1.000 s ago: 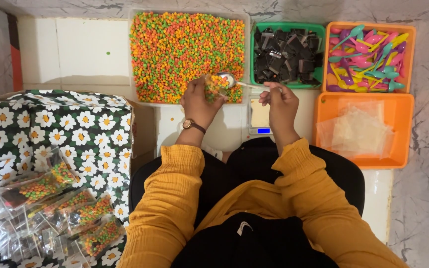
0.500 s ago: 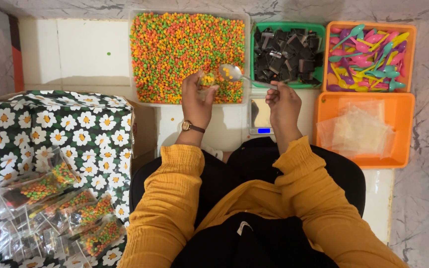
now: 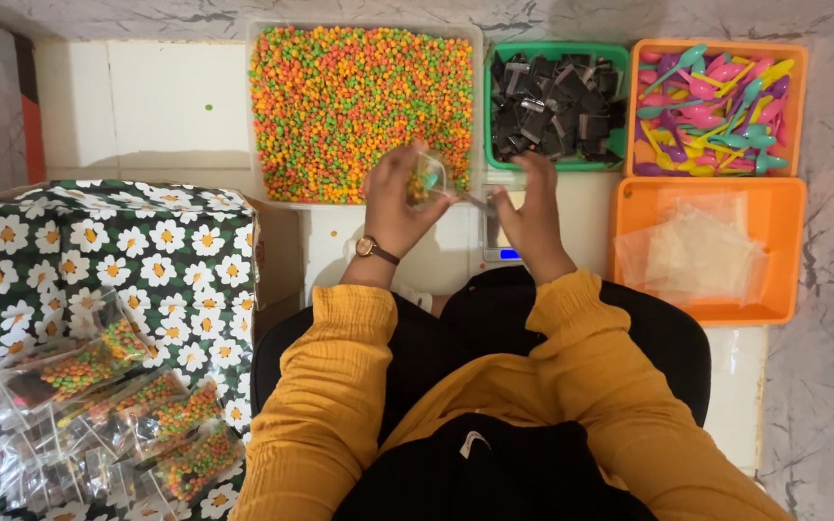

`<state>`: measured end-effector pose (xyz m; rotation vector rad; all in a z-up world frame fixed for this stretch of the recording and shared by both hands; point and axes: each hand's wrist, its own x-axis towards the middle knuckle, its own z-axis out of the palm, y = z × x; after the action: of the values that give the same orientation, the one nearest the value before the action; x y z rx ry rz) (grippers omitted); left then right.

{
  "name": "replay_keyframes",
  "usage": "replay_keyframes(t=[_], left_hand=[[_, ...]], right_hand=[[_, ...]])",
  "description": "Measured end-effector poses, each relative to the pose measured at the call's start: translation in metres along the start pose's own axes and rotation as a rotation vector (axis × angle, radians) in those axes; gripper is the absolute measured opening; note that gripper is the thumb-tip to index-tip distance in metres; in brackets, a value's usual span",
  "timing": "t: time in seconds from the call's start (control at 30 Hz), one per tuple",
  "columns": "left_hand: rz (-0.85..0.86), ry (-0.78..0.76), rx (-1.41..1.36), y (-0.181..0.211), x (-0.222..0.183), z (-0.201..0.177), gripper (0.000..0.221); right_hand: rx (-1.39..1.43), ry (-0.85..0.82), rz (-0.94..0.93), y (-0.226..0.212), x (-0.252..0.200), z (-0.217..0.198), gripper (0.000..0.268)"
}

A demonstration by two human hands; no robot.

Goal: The person fills small plastic bags with a mixture of colorful sprinkles and small black sweets using a spoon and a scale.

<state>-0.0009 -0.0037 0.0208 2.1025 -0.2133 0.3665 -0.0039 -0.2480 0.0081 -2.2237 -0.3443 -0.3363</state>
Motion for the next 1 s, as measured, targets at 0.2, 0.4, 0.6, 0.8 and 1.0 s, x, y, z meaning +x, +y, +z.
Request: replay_keyframes(t=[0.2,0.4,0.6,0.8,1.0], left_hand=[[0.100,-0.081,0.085,-0.004,-0.020,0.037,0.081],[-0.236,-0.456,-0.187,0.036,-0.003,-0.008,0.122],[-0.318,-0.558,-0.249,0.051,-0.012,0.000,0.055],[-0.131,-0.533,-0.178,0.052,-0.018,0.000,0.148],[-0.098,-0.407,-0.023,0.082,-0.018,-0.059,0.118]], right_hand=[[0.176,-0.372,0.148,-0.077,0.029,0.000,0.030],[0.240,-0.265,0.164,-0.068,0.028,-0.015,0.015],[0.271,-0.352,0.148,-0.081,0.022,-0.048,0.016],[0.216,-0.187,0.233,-0.067,0.009,-0.075,0.018],[0.119,0.006,0.518,0.012,-0.016,-0.120,0.033]])
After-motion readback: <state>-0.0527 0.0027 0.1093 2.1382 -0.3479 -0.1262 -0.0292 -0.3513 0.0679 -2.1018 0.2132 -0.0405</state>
